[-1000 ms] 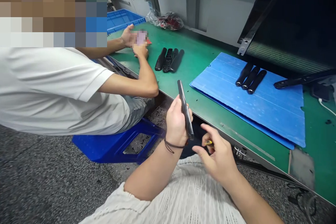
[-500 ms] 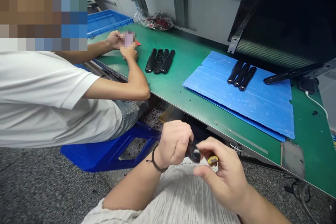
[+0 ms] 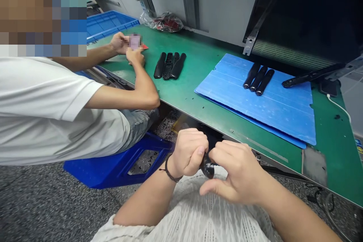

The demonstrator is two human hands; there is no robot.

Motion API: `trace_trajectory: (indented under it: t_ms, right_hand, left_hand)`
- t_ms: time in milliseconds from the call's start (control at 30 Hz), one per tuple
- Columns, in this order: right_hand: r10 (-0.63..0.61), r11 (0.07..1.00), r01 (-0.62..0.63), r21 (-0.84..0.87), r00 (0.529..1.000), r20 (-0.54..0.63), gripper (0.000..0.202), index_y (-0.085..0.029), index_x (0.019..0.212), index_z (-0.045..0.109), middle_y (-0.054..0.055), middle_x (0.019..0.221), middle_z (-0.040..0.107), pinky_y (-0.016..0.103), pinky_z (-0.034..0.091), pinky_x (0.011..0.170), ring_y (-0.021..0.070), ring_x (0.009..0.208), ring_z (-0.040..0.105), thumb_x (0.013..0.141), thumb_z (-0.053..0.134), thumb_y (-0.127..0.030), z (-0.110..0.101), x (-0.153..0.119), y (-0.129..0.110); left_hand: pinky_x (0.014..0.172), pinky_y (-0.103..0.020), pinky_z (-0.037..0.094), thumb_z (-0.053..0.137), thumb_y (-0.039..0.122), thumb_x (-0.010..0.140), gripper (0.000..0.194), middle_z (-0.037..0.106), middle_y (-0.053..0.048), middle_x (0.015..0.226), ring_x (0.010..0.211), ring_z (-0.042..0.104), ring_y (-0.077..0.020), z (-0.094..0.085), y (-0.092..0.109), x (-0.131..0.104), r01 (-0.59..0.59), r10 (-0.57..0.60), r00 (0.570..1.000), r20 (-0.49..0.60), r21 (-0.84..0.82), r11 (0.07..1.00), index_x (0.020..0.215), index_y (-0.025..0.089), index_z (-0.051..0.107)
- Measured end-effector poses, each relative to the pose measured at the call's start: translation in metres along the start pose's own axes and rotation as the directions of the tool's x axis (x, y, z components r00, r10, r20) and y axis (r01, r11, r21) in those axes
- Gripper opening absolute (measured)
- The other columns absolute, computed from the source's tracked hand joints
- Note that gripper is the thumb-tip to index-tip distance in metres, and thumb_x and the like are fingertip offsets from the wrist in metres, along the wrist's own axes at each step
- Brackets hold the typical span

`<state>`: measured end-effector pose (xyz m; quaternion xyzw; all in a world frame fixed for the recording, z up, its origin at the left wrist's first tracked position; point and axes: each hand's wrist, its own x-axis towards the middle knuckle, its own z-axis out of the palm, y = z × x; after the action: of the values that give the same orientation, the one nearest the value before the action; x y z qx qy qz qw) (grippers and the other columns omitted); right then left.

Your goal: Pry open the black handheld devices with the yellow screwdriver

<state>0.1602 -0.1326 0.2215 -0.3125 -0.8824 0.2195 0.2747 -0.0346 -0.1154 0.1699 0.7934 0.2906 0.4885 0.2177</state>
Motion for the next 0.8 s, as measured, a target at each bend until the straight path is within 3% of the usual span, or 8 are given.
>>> trace_trajectory:
  t_ms: [167,400,600,700,800]
  right_hand:
    - [-0.059,0.99,0.054,-0.127,0.998,-0.036,0.062,-0.017,0.07,0.039,-0.002,0.066,0.038,0.031,0.016,0.06,0.0124,0.062,0.024,0.1,0.052,-0.071,-0.001,0.0,0.003]
    - [-0.223,0.876,0.11,-0.469,0.956,-0.191,0.058,-0.019,0.07,0.045,0.001,0.065,0.037,0.035,0.014,0.062,0.0169,0.066,0.025,0.105,0.042,-0.065,0.004,-0.001,0.001]
    - [-0.265,0.809,0.032,-0.587,0.911,-0.316,0.053,-0.018,0.074,0.051,0.001,0.063,0.037,0.035,0.015,0.063,0.0164,0.067,0.026,0.106,0.045,-0.059,0.013,-0.004,0.004]
    - [-0.299,0.786,0.026,-0.618,0.891,-0.343,0.048,-0.018,0.075,0.051,0.001,0.063,0.038,0.034,0.015,0.062,0.0154,0.067,0.026,0.106,0.051,-0.055,0.014,-0.004,0.008]
    - [-0.321,0.806,0.042,-0.59,0.869,-0.376,0.042,-0.018,0.078,0.051,0.0,0.061,0.038,0.034,0.014,0.061,0.0149,0.065,0.025,0.106,0.054,-0.05,0.014,-0.003,0.016]
  left_hand:
    - [0.062,-0.035,0.024,0.032,0.028,0.102,0.037,0.041,-0.002,0.058,0.055,0.033,-0.0153,0.0,-0.003,-0.004,0.031,-0.03,0.999,-0.026,0.02,0.999,0.068,0.019,0.043]
    - [0.062,-0.034,0.026,0.033,0.026,0.105,0.037,0.044,-0.002,0.06,0.056,0.036,-0.0142,0.007,-0.001,-0.006,0.11,-0.117,0.985,-0.126,-0.056,0.992,0.07,0.019,0.043]
    - [0.058,-0.03,0.027,0.029,0.031,0.11,0.049,0.042,-0.001,0.058,0.054,0.038,-0.011,0.018,0.015,-0.007,0.335,-0.351,0.919,-0.179,-0.112,0.935,0.065,0.017,0.043]
    - [0.057,-0.03,0.026,0.026,0.04,0.112,0.056,0.039,0.0,0.057,0.054,0.035,-0.0099,0.022,0.021,-0.005,0.428,-0.452,0.879,-0.15,-0.168,0.888,0.064,0.016,0.04]
    - [0.058,-0.028,0.031,0.024,0.056,0.111,0.062,0.041,-0.002,0.063,0.058,0.039,-0.0109,0.023,0.023,-0.004,0.496,-0.521,0.853,0.019,-0.337,0.8,0.067,0.016,0.042]
